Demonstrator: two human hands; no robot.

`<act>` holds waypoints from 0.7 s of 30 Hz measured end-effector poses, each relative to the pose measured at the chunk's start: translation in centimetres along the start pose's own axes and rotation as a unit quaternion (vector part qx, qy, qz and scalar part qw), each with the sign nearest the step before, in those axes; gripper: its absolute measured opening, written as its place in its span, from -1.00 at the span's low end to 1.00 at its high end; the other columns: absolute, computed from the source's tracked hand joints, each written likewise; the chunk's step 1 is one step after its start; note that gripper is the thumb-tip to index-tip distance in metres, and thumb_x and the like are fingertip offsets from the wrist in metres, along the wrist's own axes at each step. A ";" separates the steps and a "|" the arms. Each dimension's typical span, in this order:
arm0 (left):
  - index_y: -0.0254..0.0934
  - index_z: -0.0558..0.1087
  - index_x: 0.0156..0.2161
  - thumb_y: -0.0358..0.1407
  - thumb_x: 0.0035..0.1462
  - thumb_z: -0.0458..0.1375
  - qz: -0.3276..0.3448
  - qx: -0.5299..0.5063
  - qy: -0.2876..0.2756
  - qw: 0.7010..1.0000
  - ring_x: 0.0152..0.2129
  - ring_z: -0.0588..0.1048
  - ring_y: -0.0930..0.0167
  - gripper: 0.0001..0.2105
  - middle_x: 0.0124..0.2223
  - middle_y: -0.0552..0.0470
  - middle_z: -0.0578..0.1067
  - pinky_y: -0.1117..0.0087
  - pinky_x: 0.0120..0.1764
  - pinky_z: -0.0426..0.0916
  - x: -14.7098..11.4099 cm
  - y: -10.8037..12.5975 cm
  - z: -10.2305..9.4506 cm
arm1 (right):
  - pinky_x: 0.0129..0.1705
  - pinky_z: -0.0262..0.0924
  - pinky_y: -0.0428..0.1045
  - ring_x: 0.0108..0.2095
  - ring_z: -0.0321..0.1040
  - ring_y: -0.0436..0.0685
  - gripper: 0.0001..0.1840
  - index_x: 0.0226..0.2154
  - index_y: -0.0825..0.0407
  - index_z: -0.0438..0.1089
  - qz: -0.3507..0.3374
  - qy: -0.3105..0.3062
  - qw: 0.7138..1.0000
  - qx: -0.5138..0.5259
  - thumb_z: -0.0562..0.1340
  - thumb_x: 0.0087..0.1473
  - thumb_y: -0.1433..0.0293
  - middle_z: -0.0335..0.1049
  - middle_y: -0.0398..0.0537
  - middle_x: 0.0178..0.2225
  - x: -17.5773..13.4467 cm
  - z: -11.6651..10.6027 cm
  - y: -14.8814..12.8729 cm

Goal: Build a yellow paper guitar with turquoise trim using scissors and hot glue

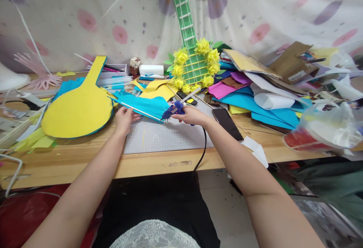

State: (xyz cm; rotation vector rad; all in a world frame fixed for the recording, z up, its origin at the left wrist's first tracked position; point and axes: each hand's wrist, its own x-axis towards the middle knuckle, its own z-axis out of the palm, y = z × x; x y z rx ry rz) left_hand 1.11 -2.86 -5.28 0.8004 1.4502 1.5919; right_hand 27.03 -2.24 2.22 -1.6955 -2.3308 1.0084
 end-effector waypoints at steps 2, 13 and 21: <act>-0.29 0.22 -0.48 -0.30 -0.05 0.11 0.004 0.002 -0.001 1.000 -0.56 0.55 0.35 -0.86 -0.52 0.06 0.47 0.46 -0.56 0.43 0.0 -0.1 0.0 | -0.62 0.04 -0.12 -0.62 0.16 -0.05 -0.47 -0.47 0.10 0.35 0.011 -0.002 1.000 0.000 0.13 -0.03 -0.07 0.28 -0.07 -0.60 -0.2 -0.1 0.0; -0.28 0.20 -0.48 -0.31 -0.05 0.12 -0.001 -0.006 0.004 1.000 -0.60 0.53 0.40 -0.85 -0.53 0.10 0.44 0.48 -0.57 0.43 -0.1 0.2 0.0 | -0.62 0.06 -0.13 -0.61 0.21 -0.04 -0.46 -0.44 0.09 0.37 0.011 -0.008 1.000 -0.013 0.11 -0.02 -0.08 0.33 -0.06 -0.55 0.1 0.0 -0.1; -0.28 0.22 -0.48 -0.30 -0.04 0.12 0.003 -0.001 0.003 1.000 -0.58 0.54 0.38 -0.86 -0.54 0.10 0.45 0.48 -0.58 0.43 -0.1 0.1 -0.1 | -0.61 0.06 -0.13 -0.62 0.20 -0.05 -0.47 -0.47 0.08 0.35 -0.004 -0.002 1.000 -0.026 0.09 0.00 -0.07 0.33 -0.06 -0.55 0.5 0.2 -0.9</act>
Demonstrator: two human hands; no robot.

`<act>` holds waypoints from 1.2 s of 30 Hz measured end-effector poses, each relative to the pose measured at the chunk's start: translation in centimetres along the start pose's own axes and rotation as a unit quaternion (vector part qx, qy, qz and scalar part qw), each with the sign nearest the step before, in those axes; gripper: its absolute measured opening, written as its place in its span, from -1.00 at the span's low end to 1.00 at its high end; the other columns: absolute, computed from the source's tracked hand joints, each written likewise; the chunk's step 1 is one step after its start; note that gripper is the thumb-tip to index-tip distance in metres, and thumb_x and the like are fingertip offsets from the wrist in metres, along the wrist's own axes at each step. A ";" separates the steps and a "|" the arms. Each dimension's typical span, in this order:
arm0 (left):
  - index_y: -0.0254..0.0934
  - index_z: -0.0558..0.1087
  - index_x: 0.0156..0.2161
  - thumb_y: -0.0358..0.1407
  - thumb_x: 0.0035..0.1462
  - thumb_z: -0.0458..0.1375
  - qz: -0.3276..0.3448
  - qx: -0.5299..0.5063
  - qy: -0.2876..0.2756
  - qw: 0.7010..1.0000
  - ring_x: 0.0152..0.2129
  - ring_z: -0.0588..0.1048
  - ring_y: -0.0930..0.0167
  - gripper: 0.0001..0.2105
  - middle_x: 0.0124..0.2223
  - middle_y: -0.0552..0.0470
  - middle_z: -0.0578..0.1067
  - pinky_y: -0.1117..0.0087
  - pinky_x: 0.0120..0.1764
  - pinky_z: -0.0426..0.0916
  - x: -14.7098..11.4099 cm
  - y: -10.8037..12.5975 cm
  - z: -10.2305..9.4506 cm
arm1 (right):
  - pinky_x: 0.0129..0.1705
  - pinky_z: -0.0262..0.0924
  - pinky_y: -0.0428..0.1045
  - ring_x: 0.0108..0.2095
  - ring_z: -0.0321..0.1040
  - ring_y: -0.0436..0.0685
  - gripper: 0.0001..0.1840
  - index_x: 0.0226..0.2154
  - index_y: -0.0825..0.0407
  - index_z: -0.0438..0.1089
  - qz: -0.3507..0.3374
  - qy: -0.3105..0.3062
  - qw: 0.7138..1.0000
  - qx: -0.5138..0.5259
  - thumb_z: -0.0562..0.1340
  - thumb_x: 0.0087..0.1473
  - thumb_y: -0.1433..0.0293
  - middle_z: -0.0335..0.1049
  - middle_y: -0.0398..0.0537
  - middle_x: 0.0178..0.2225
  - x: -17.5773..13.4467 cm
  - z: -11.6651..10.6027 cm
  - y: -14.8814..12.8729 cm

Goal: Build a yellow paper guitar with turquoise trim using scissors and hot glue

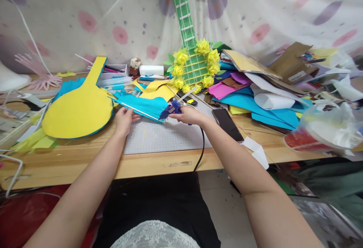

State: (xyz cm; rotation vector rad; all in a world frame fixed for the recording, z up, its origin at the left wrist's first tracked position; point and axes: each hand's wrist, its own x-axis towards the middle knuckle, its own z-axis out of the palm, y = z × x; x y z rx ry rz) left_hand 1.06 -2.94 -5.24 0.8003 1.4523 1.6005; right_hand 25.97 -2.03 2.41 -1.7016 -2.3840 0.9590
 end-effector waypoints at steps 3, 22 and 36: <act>-0.28 0.22 -0.48 -0.29 -0.05 0.13 -0.004 0.002 0.000 1.000 -0.57 0.55 0.37 -0.84 -0.58 0.11 0.43 0.49 -0.57 0.43 0.0 0.0 0.0 | -0.61 0.04 -0.13 -0.61 0.19 -0.05 -0.48 -0.44 0.08 0.35 -0.009 0.003 1.000 -0.003 0.10 -0.01 -0.06 0.31 -0.08 -0.56 0.4 0.1 -0.2; -0.27 0.20 -0.47 -0.30 -0.04 0.12 -0.011 -0.003 -0.003 1.000 -0.58 0.55 0.37 -0.85 -0.59 0.11 0.43 0.47 -0.55 0.43 -0.1 0.0 0.0 | -0.58 0.04 -0.11 -0.59 0.20 -0.03 -0.55 -0.42 0.06 0.35 -0.037 0.010 0.999 0.012 0.14 -0.01 -0.01 0.29 -0.09 -0.58 1.9 0.2 -2.4; -0.29 0.24 -0.45 -0.32 -0.03 0.08 -0.005 0.006 -0.011 1.000 -0.58 0.55 0.34 -0.91 -0.56 0.06 0.46 0.45 -0.56 0.43 -0.2 0.0 -0.1 | -0.53 0.09 -0.10 -0.58 0.23 -0.02 -0.54 -0.30 0.06 0.36 -0.073 0.039 0.997 -0.001 0.15 0.00 0.00 0.34 -0.06 -0.48 3.4 0.5 -3.6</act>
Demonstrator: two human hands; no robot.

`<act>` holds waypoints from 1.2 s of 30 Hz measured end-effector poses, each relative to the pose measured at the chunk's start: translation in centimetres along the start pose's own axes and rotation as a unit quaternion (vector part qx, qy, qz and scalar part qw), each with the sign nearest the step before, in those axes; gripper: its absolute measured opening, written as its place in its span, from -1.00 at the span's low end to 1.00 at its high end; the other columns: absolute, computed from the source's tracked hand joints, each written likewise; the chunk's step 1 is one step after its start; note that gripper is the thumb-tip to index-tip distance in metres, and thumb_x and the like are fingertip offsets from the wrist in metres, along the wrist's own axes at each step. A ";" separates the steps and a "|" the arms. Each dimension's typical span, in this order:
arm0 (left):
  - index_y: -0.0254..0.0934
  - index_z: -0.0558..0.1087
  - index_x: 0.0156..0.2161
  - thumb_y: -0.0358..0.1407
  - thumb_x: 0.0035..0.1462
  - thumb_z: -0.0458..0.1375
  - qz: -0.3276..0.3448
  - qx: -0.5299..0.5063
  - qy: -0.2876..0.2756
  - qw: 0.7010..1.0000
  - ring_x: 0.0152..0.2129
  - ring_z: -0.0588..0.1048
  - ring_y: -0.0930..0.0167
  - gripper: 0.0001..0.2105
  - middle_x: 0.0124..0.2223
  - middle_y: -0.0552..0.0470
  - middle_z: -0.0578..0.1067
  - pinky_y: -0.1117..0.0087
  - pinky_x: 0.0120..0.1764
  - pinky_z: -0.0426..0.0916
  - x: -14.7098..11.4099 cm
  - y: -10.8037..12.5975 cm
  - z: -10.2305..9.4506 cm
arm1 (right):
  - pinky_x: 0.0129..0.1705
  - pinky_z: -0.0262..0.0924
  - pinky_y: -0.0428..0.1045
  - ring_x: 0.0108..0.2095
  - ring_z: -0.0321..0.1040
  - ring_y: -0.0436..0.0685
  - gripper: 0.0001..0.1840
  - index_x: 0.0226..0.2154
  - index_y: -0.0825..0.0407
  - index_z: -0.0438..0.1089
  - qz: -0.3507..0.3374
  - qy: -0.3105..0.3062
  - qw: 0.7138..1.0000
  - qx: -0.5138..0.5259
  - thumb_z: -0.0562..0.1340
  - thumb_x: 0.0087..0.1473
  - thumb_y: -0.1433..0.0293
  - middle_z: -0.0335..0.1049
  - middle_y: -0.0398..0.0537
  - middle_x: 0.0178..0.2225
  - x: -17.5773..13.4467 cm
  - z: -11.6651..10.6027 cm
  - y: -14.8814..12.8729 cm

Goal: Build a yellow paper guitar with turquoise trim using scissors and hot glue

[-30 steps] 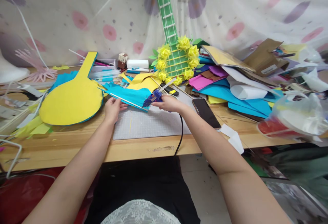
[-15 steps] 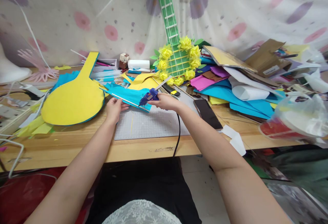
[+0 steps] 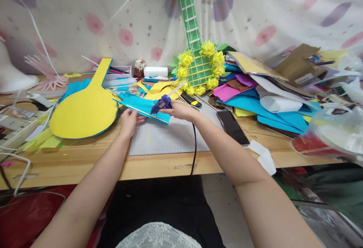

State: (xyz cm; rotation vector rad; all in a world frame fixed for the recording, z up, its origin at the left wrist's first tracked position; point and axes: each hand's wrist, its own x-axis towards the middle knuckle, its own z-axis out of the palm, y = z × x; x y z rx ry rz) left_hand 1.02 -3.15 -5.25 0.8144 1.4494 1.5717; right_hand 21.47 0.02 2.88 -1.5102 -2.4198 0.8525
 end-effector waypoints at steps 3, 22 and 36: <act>-0.29 0.24 -0.46 -0.32 -0.03 0.08 -0.001 -0.004 -0.001 1.000 -0.60 0.54 0.35 -0.91 -0.57 0.07 0.46 0.45 -0.57 0.43 0.1 0.0 0.0 | -0.56 0.07 -0.11 -0.58 0.22 -0.03 -0.55 -0.31 0.07 0.36 -0.002 -0.004 1.000 -0.003 0.15 0.01 0.01 0.33 -0.07 -0.50 0.1 0.1 -0.1; -0.30 0.26 -0.46 -0.33 -0.06 0.08 -0.021 -0.012 -0.006 1.000 -0.58 0.54 0.36 -0.91 -0.54 0.02 0.49 0.44 -0.55 0.43 -0.2 0.4 0.0 | -0.53 0.06 -0.16 -0.56 0.23 -0.06 -0.58 -0.22 0.09 0.39 -0.039 0.009 0.999 -0.020 0.15 0.05 0.08 0.38 -0.10 -0.48 1.8 0.3 -2.1; -0.30 0.25 -0.45 -0.29 -0.06 0.11 -0.024 -0.016 -0.014 0.999 -0.58 0.54 0.35 -0.88 -0.54 0.02 0.49 0.41 -0.51 0.44 -0.1 0.1 -0.2 | -0.49 0.10 -0.14 -0.57 0.26 -0.04 -0.56 -0.21 0.11 0.39 -0.053 0.015 0.997 -0.046 0.13 0.08 0.08 0.36 -0.09 -0.52 2.8 0.2 -4.2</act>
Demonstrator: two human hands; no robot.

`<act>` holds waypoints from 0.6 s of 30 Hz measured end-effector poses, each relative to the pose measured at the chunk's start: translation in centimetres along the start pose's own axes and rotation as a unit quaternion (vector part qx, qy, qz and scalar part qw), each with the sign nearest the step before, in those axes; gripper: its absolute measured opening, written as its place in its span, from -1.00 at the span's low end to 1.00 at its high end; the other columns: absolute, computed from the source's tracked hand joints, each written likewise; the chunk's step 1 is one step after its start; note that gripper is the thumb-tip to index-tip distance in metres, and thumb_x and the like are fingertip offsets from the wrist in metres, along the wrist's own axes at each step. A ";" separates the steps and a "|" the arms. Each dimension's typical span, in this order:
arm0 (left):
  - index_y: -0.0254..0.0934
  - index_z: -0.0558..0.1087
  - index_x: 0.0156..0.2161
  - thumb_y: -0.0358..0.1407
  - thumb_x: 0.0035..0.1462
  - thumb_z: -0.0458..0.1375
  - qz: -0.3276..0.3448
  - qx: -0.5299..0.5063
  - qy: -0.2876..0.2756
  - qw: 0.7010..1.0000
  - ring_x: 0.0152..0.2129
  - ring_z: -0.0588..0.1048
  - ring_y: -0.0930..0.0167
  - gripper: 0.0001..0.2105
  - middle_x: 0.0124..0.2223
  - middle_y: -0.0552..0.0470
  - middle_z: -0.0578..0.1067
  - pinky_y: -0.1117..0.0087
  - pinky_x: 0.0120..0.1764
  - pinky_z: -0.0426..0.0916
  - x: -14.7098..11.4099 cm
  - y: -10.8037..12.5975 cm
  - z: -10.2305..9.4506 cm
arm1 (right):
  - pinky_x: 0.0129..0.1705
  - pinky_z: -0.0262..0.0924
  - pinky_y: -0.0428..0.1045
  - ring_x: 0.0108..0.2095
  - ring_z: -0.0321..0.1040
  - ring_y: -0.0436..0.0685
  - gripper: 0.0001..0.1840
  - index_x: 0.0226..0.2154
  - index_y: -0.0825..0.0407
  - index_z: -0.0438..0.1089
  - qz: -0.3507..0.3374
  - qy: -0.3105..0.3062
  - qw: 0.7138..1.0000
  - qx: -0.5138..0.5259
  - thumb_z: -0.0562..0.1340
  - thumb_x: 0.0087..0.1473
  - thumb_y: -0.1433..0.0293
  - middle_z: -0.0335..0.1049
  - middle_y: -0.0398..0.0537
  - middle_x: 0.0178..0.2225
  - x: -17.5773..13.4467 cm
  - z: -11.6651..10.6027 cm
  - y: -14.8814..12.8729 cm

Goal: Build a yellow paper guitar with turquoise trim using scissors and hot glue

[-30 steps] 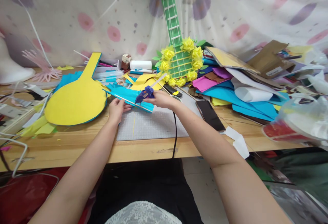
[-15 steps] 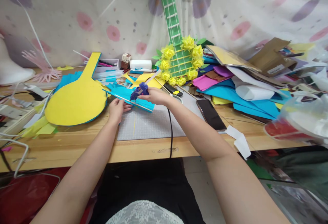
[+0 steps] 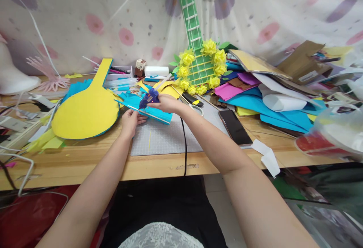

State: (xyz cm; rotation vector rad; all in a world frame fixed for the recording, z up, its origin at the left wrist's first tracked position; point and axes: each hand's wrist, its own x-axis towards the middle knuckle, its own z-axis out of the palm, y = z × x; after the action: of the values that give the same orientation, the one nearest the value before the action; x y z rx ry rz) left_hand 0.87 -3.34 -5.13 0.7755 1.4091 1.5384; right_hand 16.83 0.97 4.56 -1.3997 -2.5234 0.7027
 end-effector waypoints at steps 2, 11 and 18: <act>-0.29 0.26 -0.45 -0.28 -0.06 0.11 0.000 0.001 -0.001 1.000 -0.57 0.55 0.34 -0.87 -0.54 0.02 0.49 0.41 -0.50 0.44 0.0 0.0 0.0 | -0.47 0.12 -0.14 -0.54 0.29 -0.02 -0.56 -0.18 0.10 0.39 -0.006 0.005 1.000 -0.001 0.13 0.08 0.09 0.37 -0.08 -0.50 0.3 0.0 -0.2; -0.29 0.29 -0.43 -0.25 -0.05 0.13 -0.001 0.001 -0.007 1.000 -0.57 0.55 0.35 -0.85 -0.51 0.01 0.51 0.42 -0.52 0.44 -0.1 0.1 0.0 | -0.46 0.18 -0.15 -0.48 0.35 0.00 -0.52 -0.11 0.10 0.37 -0.015 0.017 1.000 0.017 0.15 0.07 0.08 0.42 -0.04 -0.42 1.3 0.3 -0.8; -0.28 0.29 -0.44 -0.27 -0.06 0.13 0.005 0.005 -0.002 1.000 -0.55 0.55 0.36 -0.87 -0.56 0.06 0.48 0.42 -0.48 0.45 0.1 -0.3 -0.2 | -0.60 0.10 -0.16 -0.61 0.23 -0.06 -0.50 -0.14 0.08 0.35 -0.023 0.003 0.999 0.026 0.12 0.06 0.03 0.39 -0.08 -0.45 2.4 0.6 -1.0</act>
State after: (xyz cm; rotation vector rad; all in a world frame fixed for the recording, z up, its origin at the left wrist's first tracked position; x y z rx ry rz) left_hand 0.74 -3.31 -5.46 0.7927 1.4126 1.5387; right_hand 14.58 2.35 4.36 -1.3217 -2.5054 0.7481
